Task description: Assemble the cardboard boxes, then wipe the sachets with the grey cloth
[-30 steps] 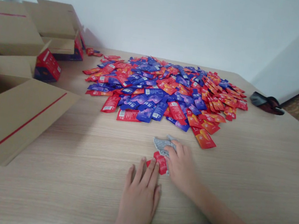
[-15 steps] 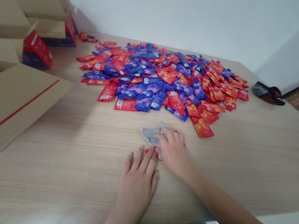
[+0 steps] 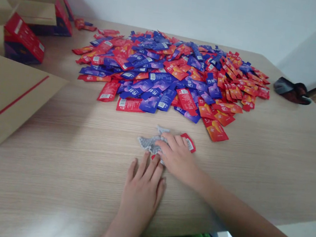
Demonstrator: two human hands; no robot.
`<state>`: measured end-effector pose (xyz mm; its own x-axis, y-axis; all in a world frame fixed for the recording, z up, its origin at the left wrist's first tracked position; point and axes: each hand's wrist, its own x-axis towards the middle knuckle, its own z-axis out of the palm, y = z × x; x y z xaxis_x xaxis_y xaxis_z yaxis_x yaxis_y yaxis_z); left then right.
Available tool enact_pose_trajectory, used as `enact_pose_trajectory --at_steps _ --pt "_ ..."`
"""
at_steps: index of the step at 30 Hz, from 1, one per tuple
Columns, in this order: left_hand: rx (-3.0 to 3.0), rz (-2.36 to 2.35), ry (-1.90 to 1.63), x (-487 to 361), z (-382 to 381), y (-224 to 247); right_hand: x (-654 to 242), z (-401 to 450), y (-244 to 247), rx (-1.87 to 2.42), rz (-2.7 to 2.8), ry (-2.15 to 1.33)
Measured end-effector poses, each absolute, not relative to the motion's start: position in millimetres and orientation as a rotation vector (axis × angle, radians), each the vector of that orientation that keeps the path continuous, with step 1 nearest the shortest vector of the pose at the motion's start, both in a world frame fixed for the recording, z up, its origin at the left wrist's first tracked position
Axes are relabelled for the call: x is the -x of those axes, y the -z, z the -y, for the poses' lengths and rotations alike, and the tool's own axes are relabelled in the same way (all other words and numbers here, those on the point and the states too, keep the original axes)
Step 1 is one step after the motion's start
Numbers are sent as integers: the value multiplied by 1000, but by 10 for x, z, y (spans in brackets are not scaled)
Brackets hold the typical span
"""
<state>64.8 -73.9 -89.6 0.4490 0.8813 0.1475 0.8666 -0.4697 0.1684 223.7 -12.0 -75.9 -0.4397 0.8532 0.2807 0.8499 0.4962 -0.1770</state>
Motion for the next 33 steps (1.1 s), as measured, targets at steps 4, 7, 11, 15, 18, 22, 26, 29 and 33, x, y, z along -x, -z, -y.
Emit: enact_pose_trajectory --at_steps 4,7,11,15,18,22,26,29,33 --pt "-2617 -1571 -332 -648 723 881 -2536 23 874 1631 2373 52" --pt "-2605 -1574 -334 -651 719 889 -2926 -88 900 1754 2221 55" --pt "-2605 -1559 -348 -653 723 902 -2934 -75 773 1686 2024 34" --pt "-2599 -1554 -340 -649 725 898 -2434 121 707 1431 2283 -47" --pt "-2589 -1559 -325 -648 720 883 -2303 201 786 1426 2461 -51" --pt "-2583 -1560 -303 -649 709 864 -2697 99 886 1664 2344 5" --pt "-2591 -1556 -304 -644 710 873 -3017 -17 832 1767 2144 -13" --pt "-2612 -1555 -324 -639 711 879 -2827 70 739 1640 2025 -95" --pt "-2606 -1565 -302 -641 711 871 -2416 274 716 1470 2269 -203"
